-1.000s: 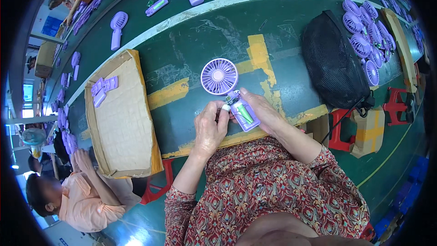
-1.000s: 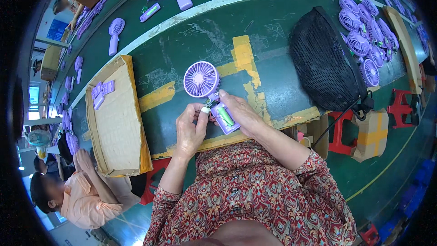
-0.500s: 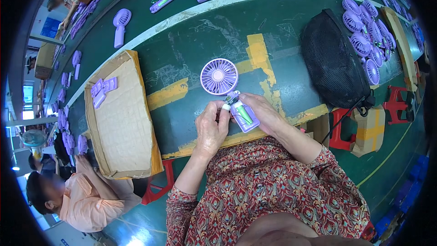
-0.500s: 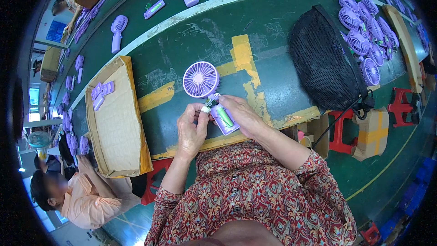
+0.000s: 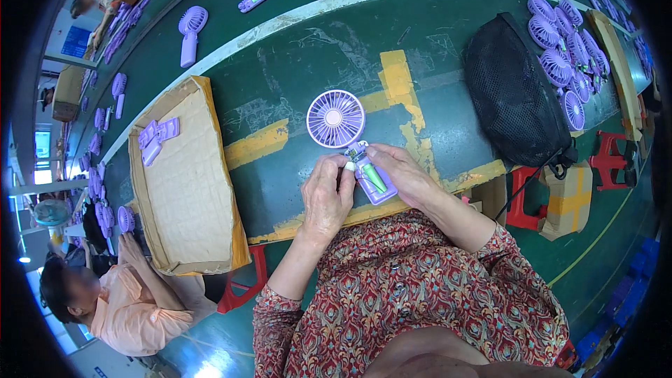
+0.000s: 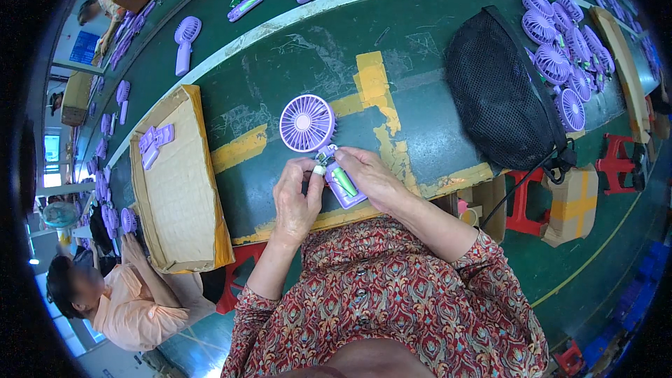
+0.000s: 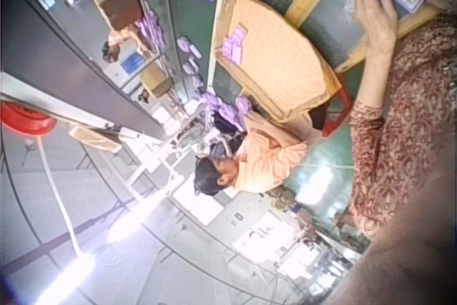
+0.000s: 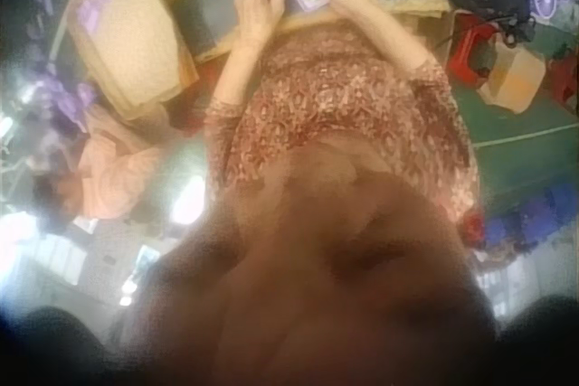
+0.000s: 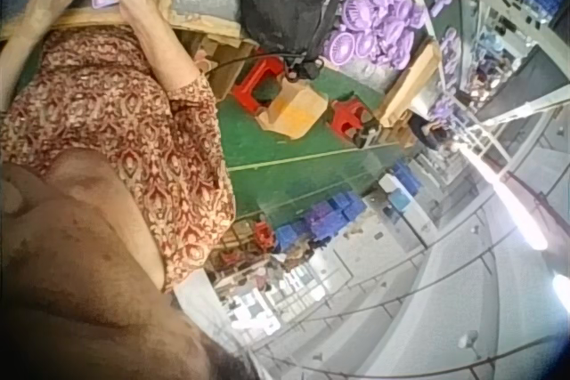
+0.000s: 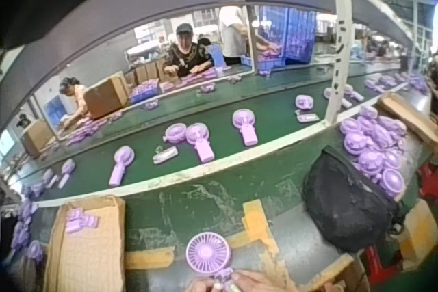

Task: The person assembles handheld fans by connecting the fan components and battery to the handle casing, snapping the plastic casing halves together by hand, and placing the assembled fans onto the conveyor belt.

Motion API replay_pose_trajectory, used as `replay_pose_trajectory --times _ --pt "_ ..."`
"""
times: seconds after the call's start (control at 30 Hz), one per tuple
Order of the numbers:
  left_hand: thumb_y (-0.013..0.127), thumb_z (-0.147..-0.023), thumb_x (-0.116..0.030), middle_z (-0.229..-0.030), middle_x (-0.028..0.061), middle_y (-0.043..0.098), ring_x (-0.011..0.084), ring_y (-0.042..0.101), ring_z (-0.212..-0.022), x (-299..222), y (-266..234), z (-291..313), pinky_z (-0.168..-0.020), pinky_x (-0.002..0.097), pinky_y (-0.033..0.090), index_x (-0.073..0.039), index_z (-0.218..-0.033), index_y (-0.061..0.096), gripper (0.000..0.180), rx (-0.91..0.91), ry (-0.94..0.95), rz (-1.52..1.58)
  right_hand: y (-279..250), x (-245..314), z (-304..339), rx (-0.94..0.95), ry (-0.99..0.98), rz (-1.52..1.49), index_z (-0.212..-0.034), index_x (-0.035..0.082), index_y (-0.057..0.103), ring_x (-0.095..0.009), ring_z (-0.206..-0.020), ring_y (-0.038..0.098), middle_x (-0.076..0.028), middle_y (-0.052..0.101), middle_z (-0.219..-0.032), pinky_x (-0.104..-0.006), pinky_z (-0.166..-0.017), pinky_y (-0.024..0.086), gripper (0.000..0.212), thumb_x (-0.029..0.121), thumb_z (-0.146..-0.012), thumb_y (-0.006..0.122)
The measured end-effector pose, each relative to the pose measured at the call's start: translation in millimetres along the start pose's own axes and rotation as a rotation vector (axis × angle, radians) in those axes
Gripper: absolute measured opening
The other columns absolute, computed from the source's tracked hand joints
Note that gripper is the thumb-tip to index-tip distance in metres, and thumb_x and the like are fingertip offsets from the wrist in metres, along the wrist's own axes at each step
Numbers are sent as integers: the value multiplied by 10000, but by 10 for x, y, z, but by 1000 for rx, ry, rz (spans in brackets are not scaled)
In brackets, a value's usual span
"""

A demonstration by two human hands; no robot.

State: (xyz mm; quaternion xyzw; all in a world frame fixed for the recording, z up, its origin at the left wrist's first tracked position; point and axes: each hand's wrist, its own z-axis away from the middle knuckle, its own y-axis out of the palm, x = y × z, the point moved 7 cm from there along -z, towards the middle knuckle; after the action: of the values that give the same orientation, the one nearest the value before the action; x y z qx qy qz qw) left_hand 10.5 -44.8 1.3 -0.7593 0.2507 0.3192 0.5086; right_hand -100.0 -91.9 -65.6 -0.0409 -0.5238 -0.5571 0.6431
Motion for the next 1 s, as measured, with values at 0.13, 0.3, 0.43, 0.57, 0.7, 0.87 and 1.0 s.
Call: replay_pose_trajectory --times 0.13,0.3,0.43,0.57,0.7,0.87,1.0 --pt "601 -736 34 -892 152 594 318 610 -740 -151 -11 -44 -618 387 499 -6 -997 577 265 11 122 -62 17 31 22 26 -6 35 -1174 -18 509 -47 -797 520 -15 577 -924 -209 -705 454 330 222 -959 439" --pt "619 -704 34 -900 128 575 292 609 -741 -222 39 -5 -625 365 511 -10 -1060 585 360 99 236 -188 68 82 63 141 -43 115 -1218 -5 479 -58 -864 524 -23 575 -989 -220 -753 455 315 140 -939 458" --pt "616 -692 28 -885 127 561 282 602 -744 -257 77 -5 -626 366 512 11 -1054 582 364 136 268 -258 67 60 32 172 -87 214 -1216 -6 465 -67 -904 519 -25 575 -1003 -228 -772 454 315 70 -911 478" --pt "597 -667 23 -868 126 540 271 582 -730 -299 85 -22 -615 363 507 51 -1044 571 378 180 299 -304 85 81 44 149 -98 262 -1197 -12 468 -73 -902 513 -33 575 -995 -232 -770 448 298 76 -912 478" --pt "574 -662 24 -855 121 525 264 559 -729 -331 110 -67 -618 363 500 68 -1042 561 383 234 310 -319 92 147 65 129 -204 468 -1205 -17 459 -81 -893 503 -52 577 -990 -241 -771 439 309 70 -908 477" --pt "573 -669 30 -858 123 525 274 558 -735 -319 117 -62 -625 372 499 63 -1043 563 376 246 300 -294 46 65 49 102 64 -45 -1205 -14 472 -125 -899 559 -57 576 -1035 -260 -787 467 318 126 -920 456" --pt "593 -677 39 -868 125 550 285 581 -750 -275 77 -28 -629 383 502 36 -1029 586 352 168 260 -219 3 48 22 111 112 -189 -1145 -11 508 -129 -889 576 -63 580 -1019 -266 -785 475 286 166 -934 432"
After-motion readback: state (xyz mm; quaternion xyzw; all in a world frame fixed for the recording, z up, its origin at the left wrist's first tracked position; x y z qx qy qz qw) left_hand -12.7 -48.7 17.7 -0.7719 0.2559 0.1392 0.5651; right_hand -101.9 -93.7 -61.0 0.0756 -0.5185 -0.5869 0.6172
